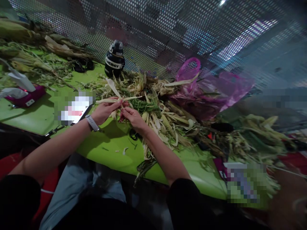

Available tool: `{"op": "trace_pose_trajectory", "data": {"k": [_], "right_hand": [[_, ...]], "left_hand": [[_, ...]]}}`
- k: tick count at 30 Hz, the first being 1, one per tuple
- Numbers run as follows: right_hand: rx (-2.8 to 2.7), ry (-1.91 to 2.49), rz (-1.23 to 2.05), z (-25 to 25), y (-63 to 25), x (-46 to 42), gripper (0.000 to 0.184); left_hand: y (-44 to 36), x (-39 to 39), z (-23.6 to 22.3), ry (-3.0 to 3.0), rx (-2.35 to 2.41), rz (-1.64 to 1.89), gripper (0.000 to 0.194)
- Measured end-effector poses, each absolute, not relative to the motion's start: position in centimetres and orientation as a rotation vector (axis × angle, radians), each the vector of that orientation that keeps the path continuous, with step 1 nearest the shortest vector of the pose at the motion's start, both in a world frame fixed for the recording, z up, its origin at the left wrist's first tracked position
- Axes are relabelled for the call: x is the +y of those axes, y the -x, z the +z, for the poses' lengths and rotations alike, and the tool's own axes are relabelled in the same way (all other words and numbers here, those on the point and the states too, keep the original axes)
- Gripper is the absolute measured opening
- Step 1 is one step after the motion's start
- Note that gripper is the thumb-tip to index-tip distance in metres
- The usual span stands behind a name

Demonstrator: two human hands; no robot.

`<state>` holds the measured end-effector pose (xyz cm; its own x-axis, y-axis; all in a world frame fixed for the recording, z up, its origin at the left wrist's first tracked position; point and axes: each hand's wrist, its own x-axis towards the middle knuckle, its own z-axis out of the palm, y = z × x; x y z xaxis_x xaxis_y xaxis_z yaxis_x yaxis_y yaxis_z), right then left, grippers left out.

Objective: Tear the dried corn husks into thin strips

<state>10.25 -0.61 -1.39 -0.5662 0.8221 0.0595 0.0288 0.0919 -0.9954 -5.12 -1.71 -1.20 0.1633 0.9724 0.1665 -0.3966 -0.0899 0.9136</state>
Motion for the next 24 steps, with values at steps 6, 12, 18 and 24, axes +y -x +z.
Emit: {"op": "trace_pose_trajectory", "data": {"k": [6,12,18,24], "right_hand": [[-1.651,0.905,1.614,-1.5,-10.7,-0.3,0.04],[-1.313,1.004,1.481,-1.6,-11.0,0.6,0.05],[-1.32,1.02,1.287,-2.0,-10.6,0.6,0.048],[-1.497,1.019,1.227,-1.7,-10.7,-0.1,0.042]], "left_hand": [[5.9,-1.4,-0.8,-1.029,0.718,1.317,0.031],[5.5,-1.6,-0.6,-0.927,0.776,1.242,0.023],[5.3,-1.5,-1.4,-1.07,0.755,1.18,0.024],[5.6,-1.1,-1.2,-1.089,0.849,1.224,0.033]]}}
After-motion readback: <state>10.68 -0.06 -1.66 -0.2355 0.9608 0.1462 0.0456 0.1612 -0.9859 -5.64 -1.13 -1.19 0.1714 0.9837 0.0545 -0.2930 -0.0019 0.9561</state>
